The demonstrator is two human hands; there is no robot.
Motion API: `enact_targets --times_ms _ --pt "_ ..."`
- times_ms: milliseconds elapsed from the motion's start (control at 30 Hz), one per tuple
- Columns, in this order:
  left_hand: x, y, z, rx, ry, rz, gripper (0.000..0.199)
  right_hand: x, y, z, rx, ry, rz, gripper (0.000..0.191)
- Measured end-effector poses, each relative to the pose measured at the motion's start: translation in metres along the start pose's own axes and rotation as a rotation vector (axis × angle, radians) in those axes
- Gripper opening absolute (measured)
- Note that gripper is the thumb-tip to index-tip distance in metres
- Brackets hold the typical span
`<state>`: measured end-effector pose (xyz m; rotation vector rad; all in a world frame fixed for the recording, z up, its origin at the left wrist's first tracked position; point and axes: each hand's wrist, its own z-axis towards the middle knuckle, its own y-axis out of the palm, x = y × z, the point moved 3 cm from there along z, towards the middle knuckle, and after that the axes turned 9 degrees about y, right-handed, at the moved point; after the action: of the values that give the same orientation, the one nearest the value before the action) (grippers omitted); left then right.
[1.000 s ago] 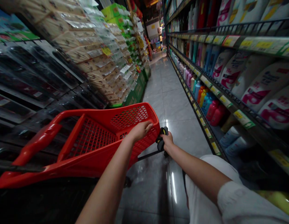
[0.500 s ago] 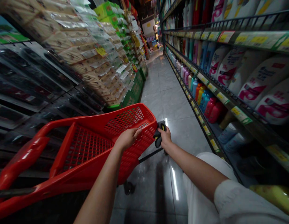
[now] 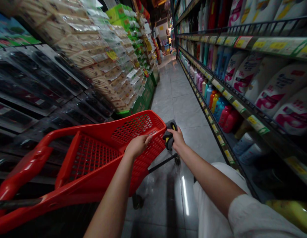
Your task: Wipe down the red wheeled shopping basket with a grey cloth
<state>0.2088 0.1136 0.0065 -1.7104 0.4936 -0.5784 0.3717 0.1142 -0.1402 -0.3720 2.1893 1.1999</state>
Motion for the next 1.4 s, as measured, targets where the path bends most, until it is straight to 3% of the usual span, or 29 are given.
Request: enact_targets --times_ms 133,267,367,533,667,767,900,1033,1100,1233,1400 --pt "0.002 0.0 -0.004 -0.002 0.006 0.008 0.056 -0.04 0.008 0.011 -0.034 -0.141 -0.103 0.035" --pt "0.003 0.001 -0.007 -0.021 0.001 -0.002 0.059 -0.06 0.027 0.018 -0.275 -0.319 -0.424 0.023" --pt "0.004 0.001 -0.006 -0.015 -0.023 -0.006 0.059 -0.058 0.03 0.01 -0.301 -0.397 -0.595 0.02" --pt "0.005 0.002 -0.003 0.018 -0.021 0.008 0.058 -0.042 0.015 -0.04 -0.084 -0.611 -0.827 0.035" --pt "0.007 0.001 -0.004 0.021 -0.029 -0.001 0.058 -0.028 0.013 -0.07 -0.182 -0.692 -0.989 0.043" --pt "0.008 0.0 -0.007 0.019 -0.055 0.01 0.059 -0.029 0.011 -0.058 -0.155 -0.65 -0.884 0.042" --pt "0.008 0.0 -0.009 0.014 -0.044 0.026 0.061 -0.039 0.007 -0.011 -0.051 -0.445 -0.589 0.032" --pt "0.007 0.001 -0.009 -0.002 -0.037 0.03 0.059 -0.046 0.012 0.025 -0.201 -0.081 -0.481 0.026" --pt "0.008 0.001 -0.009 -0.005 -0.04 0.029 0.057 -0.049 0.016 0.031 -0.249 -0.016 -0.494 0.027" --pt "0.01 0.0 -0.008 -0.006 -0.081 0.021 0.059 -0.044 0.019 0.025 -0.201 -0.096 -0.489 0.025" --pt "0.01 0.001 -0.003 -0.002 -0.084 0.004 0.058 -0.026 0.013 -0.008 -0.051 -0.283 -0.468 0.027"
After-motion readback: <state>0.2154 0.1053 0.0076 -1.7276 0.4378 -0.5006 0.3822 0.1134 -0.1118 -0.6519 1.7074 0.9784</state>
